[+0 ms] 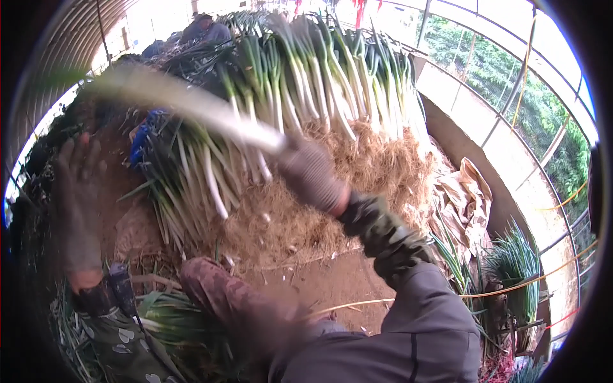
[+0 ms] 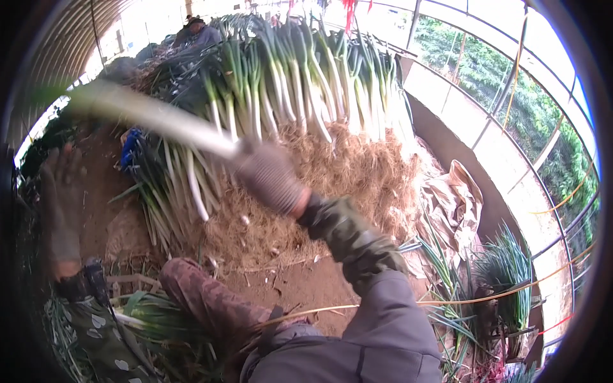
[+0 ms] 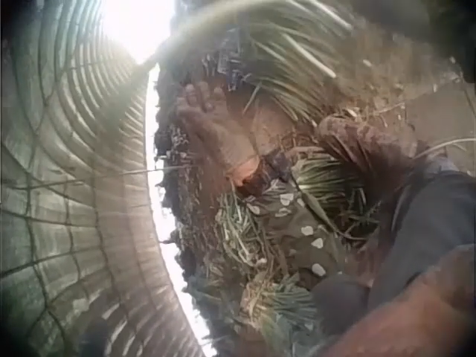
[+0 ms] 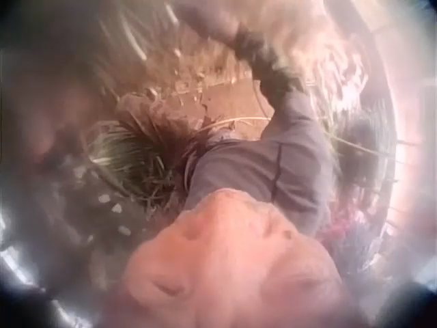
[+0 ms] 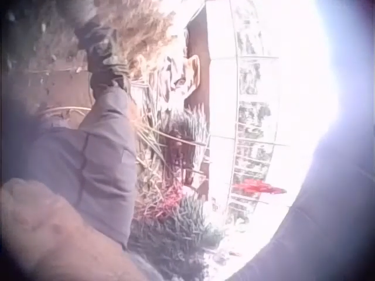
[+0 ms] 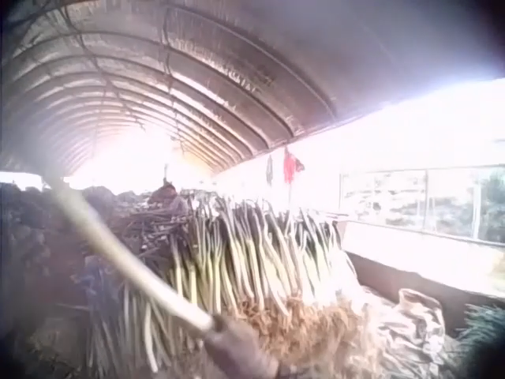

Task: The person cleans leeks by hand, peeling away the outer layers and removing roots while handling them over a metal frame.

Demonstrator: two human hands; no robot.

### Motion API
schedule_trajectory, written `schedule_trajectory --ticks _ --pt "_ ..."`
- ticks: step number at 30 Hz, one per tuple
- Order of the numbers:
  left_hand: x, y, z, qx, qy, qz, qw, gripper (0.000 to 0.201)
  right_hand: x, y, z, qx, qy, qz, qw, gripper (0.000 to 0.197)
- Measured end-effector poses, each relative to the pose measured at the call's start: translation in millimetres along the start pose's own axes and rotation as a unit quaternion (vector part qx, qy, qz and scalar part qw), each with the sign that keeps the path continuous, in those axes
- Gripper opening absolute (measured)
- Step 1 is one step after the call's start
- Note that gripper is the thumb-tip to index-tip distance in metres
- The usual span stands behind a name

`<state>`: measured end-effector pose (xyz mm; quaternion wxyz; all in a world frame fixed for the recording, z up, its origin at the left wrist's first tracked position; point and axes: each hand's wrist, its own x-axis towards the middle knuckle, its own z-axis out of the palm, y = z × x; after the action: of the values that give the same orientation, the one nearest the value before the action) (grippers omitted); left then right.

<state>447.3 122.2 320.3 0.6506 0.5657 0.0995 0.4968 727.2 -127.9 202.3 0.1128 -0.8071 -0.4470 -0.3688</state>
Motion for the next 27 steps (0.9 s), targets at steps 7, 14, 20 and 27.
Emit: schedule_trajectory --ticks 7,14,20,27 --pt "1 -81 -64 0.233 -0.022 -0.079 0.969 0.065 25 284 60 -0.055 0.11 0.225 0.967 0.084" --pt "-136 -137 -250 0.351 0.064 -0.366 0.859 0.058 -127 411 147 -0.15 -0.231 0.469 0.839 0.053" --pt "-249 -52 -312 0.381 0.197 -0.427 0.796 0.053 -106 376 140 -0.006 -0.133 0.492 0.86 0.04" --pt "-325 -30 -365 0.344 0.233 -0.407 0.814 0.046 -104 301 100 -0.079 0.202 0.369 0.904 0.041"
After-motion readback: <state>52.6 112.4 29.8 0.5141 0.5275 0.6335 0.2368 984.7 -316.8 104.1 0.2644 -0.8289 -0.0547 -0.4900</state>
